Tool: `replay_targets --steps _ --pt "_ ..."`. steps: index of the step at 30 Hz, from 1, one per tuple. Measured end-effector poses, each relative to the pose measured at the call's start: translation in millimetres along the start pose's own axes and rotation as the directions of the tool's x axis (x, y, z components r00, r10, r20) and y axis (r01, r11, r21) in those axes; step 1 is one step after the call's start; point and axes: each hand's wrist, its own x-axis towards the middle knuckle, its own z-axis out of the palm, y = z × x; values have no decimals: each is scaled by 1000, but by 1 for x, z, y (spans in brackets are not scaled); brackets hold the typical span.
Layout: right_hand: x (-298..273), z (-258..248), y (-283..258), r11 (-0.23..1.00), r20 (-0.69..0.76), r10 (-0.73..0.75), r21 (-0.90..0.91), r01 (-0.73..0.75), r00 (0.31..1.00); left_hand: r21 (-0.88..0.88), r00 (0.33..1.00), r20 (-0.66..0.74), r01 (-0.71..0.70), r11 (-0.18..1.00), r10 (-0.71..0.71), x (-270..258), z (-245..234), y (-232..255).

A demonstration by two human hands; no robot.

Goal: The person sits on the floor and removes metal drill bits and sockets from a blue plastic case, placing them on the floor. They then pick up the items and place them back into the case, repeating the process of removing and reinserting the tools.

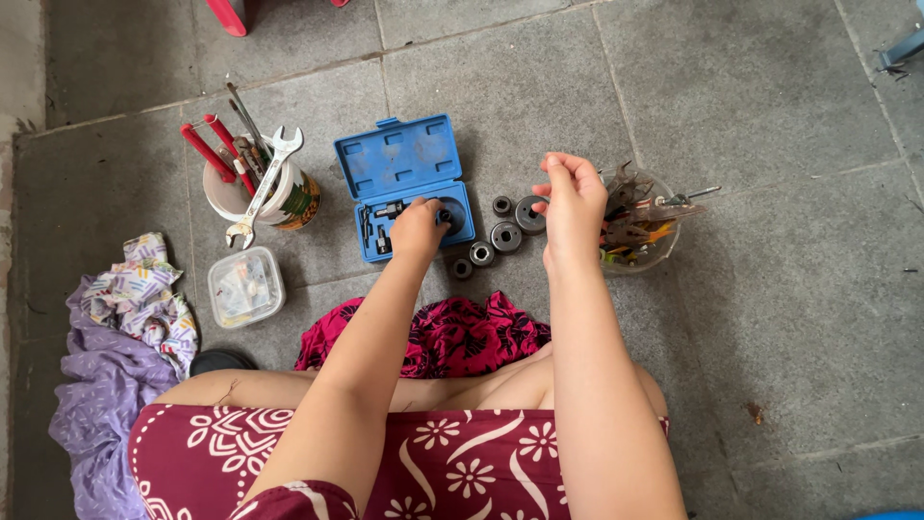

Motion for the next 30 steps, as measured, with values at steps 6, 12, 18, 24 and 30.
replay_targets --steps 6,12,18,24,30 --pt "0 1 -2 1000 5 -4 -2 4 1000 -27 999 -45 8 1000 -9 -2 -7 2" --pt "-1 0 -2 1000 7 1 3 -1 1000 -145 981 -162 -130 981 106 -7 -15 27" --pt "-1 -1 -3 1000 7 8 23 -8 1000 -108 978 -81 -198 974 190 -4 -5 55" --pt "0 -1 -1 1000 10 7 21 -7 1000 -56 988 -12 -155 986 155 -1 6 61" --pt "1 0 -1 1000 18 6 23 -6 1000 -27 988 8 -152 988 153 7 19 58"
